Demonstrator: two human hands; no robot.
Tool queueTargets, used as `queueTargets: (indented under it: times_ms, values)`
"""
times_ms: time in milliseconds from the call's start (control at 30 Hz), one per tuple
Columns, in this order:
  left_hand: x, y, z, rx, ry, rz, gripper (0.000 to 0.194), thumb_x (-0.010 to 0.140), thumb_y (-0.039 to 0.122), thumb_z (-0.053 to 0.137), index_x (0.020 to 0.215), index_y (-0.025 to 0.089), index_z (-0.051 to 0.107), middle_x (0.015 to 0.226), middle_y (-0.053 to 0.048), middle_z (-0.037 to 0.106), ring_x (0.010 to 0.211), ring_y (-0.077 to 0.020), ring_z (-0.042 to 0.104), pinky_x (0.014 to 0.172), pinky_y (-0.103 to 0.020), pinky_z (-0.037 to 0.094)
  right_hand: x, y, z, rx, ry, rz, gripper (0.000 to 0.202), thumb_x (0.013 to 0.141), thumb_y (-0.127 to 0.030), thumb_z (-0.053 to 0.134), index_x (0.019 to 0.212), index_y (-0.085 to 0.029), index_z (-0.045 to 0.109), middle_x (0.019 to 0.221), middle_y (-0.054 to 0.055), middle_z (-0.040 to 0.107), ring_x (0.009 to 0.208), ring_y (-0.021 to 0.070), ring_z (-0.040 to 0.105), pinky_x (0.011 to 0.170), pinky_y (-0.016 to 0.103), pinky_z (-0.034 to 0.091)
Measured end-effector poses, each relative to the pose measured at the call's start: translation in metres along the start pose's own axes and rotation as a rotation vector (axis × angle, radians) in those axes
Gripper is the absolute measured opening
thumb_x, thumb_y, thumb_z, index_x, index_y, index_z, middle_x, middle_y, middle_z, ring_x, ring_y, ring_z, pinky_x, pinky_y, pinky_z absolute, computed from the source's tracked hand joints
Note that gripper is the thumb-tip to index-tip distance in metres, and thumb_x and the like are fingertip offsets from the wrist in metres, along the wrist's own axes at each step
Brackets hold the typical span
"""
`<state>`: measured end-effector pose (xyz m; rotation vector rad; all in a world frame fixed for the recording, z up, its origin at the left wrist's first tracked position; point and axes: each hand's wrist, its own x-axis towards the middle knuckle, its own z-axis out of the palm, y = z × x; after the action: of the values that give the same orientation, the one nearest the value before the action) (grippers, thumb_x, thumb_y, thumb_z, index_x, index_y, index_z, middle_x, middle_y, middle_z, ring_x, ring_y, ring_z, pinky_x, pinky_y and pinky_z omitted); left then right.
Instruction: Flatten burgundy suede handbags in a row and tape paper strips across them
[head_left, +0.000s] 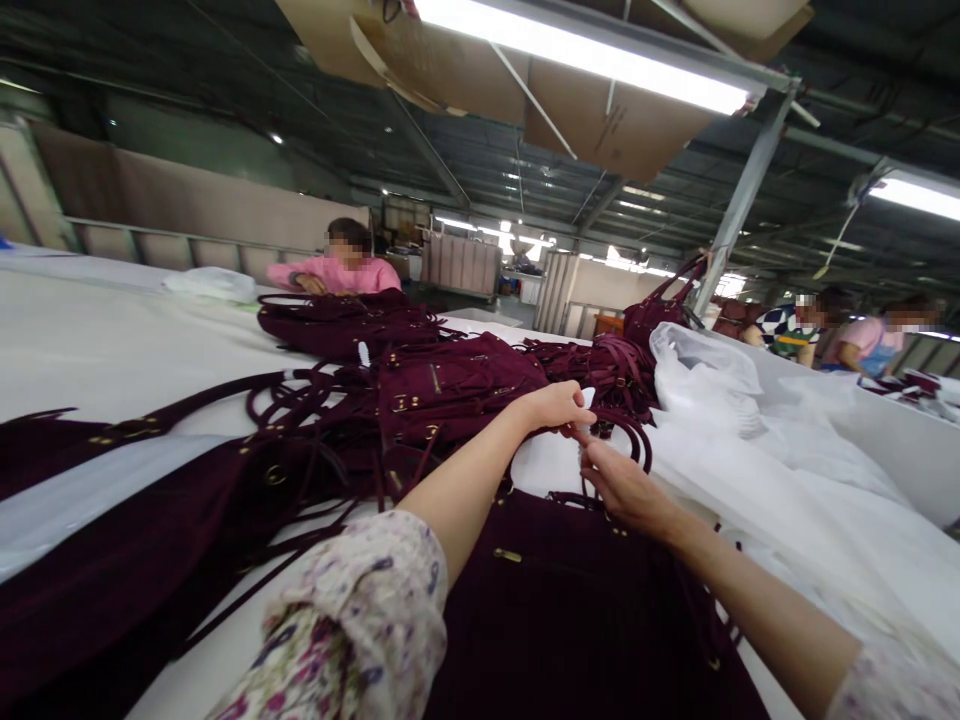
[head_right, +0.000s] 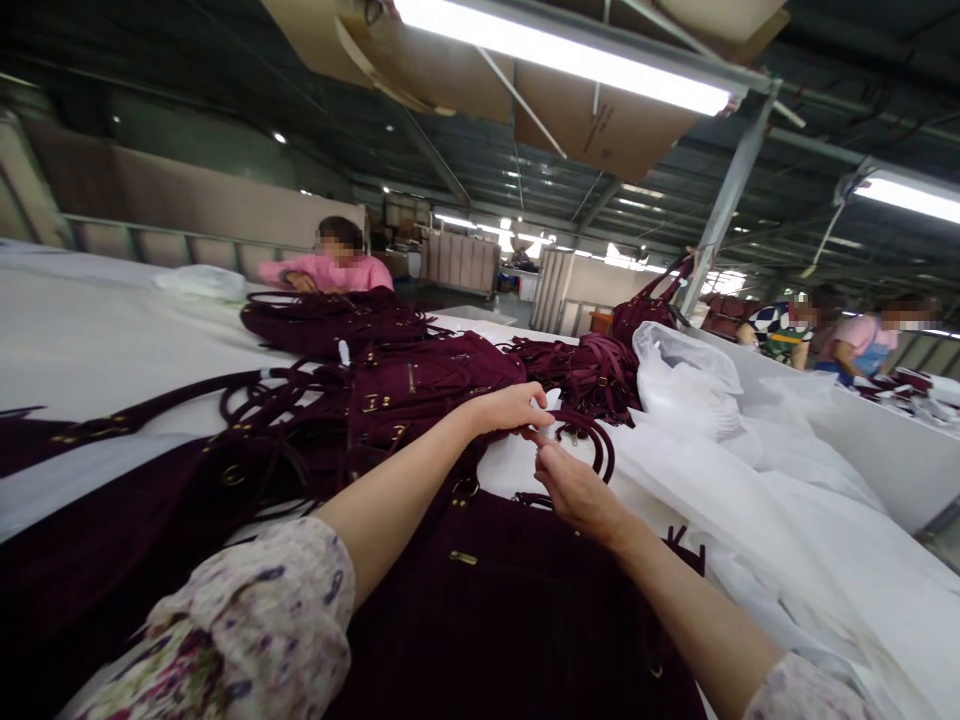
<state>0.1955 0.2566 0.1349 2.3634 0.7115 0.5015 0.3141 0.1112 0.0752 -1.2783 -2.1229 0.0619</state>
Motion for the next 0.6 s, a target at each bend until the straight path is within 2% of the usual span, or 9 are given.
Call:
queueTargets:
  times_ms: [133,200,267,333,433,533,600]
  values:
    - [0.005,0.002,0.011,-0.228,0.031,0.01,0.065,0.064,0.012,0.065,0.126,0.01,0.045,0.079,-0.003,0.067,0.058,-0.0112,0.059,0.052,-0.019,0.044,-0.008,-0.008,-0.006,0.035,0.035,0.067,0.008,0.091,-0.019,0.04,0.09,-0.021,0.047,0.13,0.014,0.054,0.118,0.023,0.053,0.096,0.041,0.043]
    - [0.005,0.006,0.015,-0.312,0.035,0.038,0.071,0.064,0.009,0.061,0.131,0.01,0.04,0.084,-0.004,0.067,0.061,-0.0109,0.059,0.054,-0.02,0.045,-0.01,-0.01,-0.008,0.113,0.11,0.149,0.007,0.092,-0.023,0.042,0.09,-0.022,0.049,0.122,0.011,0.061,0.117,0.023,0.056,0.095,0.041,0.044]
    - [0.003,0.009,0.018,-0.365,0.027,0.076,0.059,0.063,0.007,0.059,0.121,0.011,0.05,0.081,-0.002,0.066,0.061,-0.0109,0.058,0.054,-0.02,0.045,-0.009,-0.01,-0.01,0.286,0.227,0.212,0.008,0.09,-0.03,0.051,0.092,-0.023,0.051,0.119,0.009,0.064,0.115,0.0226,0.058,0.095,0.04,0.046]
    - [-0.001,0.011,0.018,-0.389,0.039,0.115,0.035,0.062,0.009,0.058,0.097,0.011,0.061,0.073,0.0,0.063,0.059,-0.0106,0.056,0.054,-0.02,0.043,-0.003,-0.01,-0.011,0.525,0.331,0.241,0.023,0.083,-0.035,0.063,0.098,-0.023,0.052,0.12,0.008,0.064,0.116,0.0226,0.057,0.098,0.04,0.046]
    - [-0.008,0.012,0.019,-0.386,0.105,0.158,0.008,0.066,0.017,0.056,0.072,0.012,0.06,0.062,0.003,0.055,0.057,-0.0091,0.05,0.053,-0.019,0.039,0.008,-0.012,-0.014,0.787,0.431,0.331,0.034,0.076,-0.042,0.07,0.099,-0.02,0.058,0.113,0.007,0.067,0.11,0.0224,0.061,0.099,0.04,0.047]
    - [-0.014,0.014,0.021,-0.354,0.185,0.185,0.018,0.074,0.024,0.052,0.061,0.013,0.058,0.056,0.004,0.048,0.055,-0.0085,0.043,0.052,-0.02,0.034,0.018,-0.016,-0.018,0.897,0.51,0.489,0.034,0.074,-0.046,0.071,0.089,-0.017,0.063,0.09,0.005,0.071,0.094,0.0205,0.067,0.088,0.035,0.055]
    - [-0.018,0.017,0.024,-0.325,0.26,0.198,0.023,0.076,0.025,0.05,0.058,0.013,0.056,0.055,0.004,0.046,0.056,-0.0089,0.042,0.053,-0.02,0.033,0.023,-0.018,-0.021,0.952,0.539,0.564,0.034,0.07,-0.044,0.075,0.085,-0.016,0.064,0.08,0.003,0.069,0.082,0.0182,0.07,0.077,0.03,0.059]
